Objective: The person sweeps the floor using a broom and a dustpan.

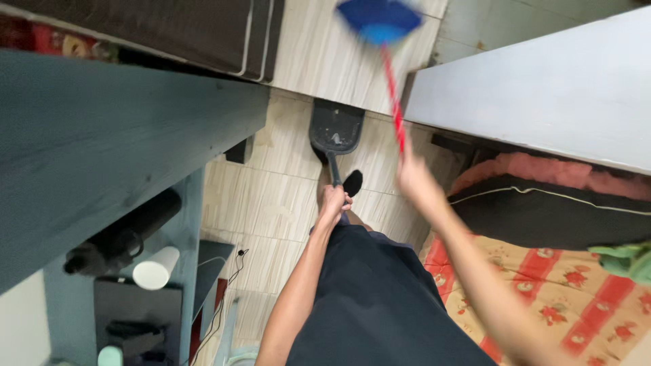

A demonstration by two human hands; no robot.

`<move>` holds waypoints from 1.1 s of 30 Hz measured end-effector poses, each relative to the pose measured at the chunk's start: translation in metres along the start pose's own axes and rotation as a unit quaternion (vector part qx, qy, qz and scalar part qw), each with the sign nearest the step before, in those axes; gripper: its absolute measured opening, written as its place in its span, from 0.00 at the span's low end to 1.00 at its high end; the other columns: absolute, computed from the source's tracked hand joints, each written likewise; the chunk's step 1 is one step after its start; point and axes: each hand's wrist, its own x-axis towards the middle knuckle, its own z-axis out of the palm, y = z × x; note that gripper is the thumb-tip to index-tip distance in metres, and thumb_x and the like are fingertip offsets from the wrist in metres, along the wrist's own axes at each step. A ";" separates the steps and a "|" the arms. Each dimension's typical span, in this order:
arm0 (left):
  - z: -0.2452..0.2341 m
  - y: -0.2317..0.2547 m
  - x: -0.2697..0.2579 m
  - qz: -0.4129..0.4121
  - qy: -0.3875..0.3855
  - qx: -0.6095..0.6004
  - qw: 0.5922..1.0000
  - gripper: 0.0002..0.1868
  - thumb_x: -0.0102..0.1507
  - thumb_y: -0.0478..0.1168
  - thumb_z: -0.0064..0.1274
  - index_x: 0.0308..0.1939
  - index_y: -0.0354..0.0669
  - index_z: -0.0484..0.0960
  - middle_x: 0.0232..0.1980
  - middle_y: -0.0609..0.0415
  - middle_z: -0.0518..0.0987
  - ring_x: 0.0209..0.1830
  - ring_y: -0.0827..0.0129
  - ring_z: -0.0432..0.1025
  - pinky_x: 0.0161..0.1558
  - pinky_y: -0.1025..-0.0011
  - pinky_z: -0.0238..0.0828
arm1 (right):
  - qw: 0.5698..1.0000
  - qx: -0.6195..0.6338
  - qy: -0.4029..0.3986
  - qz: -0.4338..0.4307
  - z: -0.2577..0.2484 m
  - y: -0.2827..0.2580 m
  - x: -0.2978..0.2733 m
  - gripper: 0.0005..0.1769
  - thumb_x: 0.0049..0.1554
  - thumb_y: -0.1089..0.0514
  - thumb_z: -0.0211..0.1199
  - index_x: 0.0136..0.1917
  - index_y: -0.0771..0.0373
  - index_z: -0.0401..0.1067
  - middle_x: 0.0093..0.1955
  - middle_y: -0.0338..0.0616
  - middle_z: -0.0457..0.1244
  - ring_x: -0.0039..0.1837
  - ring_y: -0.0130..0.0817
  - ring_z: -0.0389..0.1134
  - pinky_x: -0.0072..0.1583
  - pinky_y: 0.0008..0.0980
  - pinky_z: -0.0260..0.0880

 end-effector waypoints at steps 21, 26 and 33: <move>-0.045 0.064 -0.025 -0.017 0.070 0.031 0.997 0.07 0.69 0.36 0.36 0.49 0.39 0.60 0.37 0.49 0.67 0.23 0.72 0.65 0.16 0.77 0.53 | 0.976 0.194 0.071 -0.068 -0.147 -0.110 0.312 0.21 0.64 0.58 0.46 0.67 0.66 0.66 0.35 0.59 0.66 0.29 0.46 0.67 0.32 0.47 0.66; -0.055 0.089 -0.024 -0.003 0.077 0.046 0.996 0.06 0.69 0.35 0.36 0.48 0.36 0.61 0.36 0.48 0.67 0.22 0.72 0.65 0.15 0.76 0.54 | 0.995 -0.009 0.051 -0.086 -0.035 -0.100 0.320 0.26 0.64 0.62 0.50 0.71 0.78 0.53 0.41 0.64 0.67 0.42 0.56 0.72 0.42 0.52 0.71; -0.055 0.101 -0.013 -0.012 0.052 0.015 0.998 0.04 0.69 0.33 0.36 0.41 0.34 0.64 0.32 0.50 0.67 0.20 0.73 0.64 0.15 0.76 0.50 | 0.988 0.040 -0.147 -0.008 -0.010 -0.056 -0.061 0.44 0.60 0.60 0.48 0.85 0.60 0.34 0.37 0.72 0.65 0.39 0.64 0.69 0.46 0.56 0.69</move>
